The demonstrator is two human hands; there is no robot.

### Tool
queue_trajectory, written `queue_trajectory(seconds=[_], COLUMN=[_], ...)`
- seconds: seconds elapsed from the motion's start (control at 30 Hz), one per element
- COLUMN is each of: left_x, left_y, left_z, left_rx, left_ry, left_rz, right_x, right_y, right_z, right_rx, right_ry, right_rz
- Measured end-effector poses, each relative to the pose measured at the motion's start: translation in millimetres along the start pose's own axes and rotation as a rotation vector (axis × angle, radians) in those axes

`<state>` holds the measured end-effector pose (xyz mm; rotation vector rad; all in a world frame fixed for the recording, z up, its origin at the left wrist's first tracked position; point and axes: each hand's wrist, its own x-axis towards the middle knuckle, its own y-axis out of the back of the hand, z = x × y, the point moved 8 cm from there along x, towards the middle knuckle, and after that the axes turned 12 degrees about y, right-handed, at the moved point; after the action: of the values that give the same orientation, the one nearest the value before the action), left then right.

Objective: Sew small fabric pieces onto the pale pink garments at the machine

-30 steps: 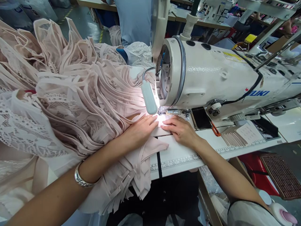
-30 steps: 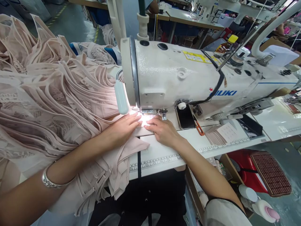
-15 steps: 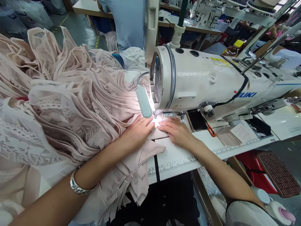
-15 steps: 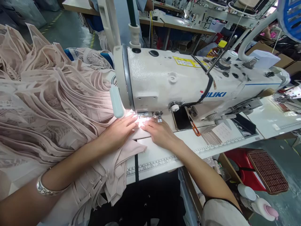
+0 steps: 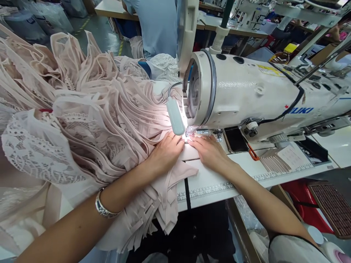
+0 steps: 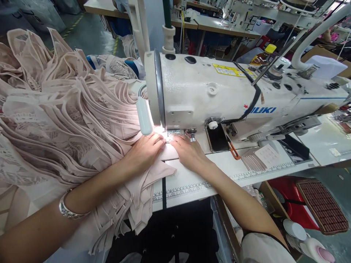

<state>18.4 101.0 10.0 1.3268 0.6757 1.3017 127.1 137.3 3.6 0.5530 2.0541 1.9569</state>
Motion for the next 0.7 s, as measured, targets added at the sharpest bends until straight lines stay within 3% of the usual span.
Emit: queue_trajectory(seconds=[0.13, 0.33, 0.53, 0.7], left_x=[0.7, 3.6, 6.1, 4.3], left_y=[4.8, 5.5, 1.1, 1.6], left_z=[2.2, -1.2, -3.6, 5.8], left_rx=[0.033, 0.029, 0.1, 0.2], left_ry=[0.017, 0.15, 0.232, 0.174], left_rz=[0.011, -0.095, -0.155, -0.126], right_x=[-0.1, -1.5, -2.8, -2.6], right_y=[-5.2, -10.7, -11.1, -16.1], right_z=[0.9, 0.7, 7.1, 20.2], right_rx=[-0.016, 0.004, 0.053, 0.016], right_ry=[0.016, 0.077, -0.015, -0.104], right_rz=[-0.008, 0.038, 0.022, 0.041])
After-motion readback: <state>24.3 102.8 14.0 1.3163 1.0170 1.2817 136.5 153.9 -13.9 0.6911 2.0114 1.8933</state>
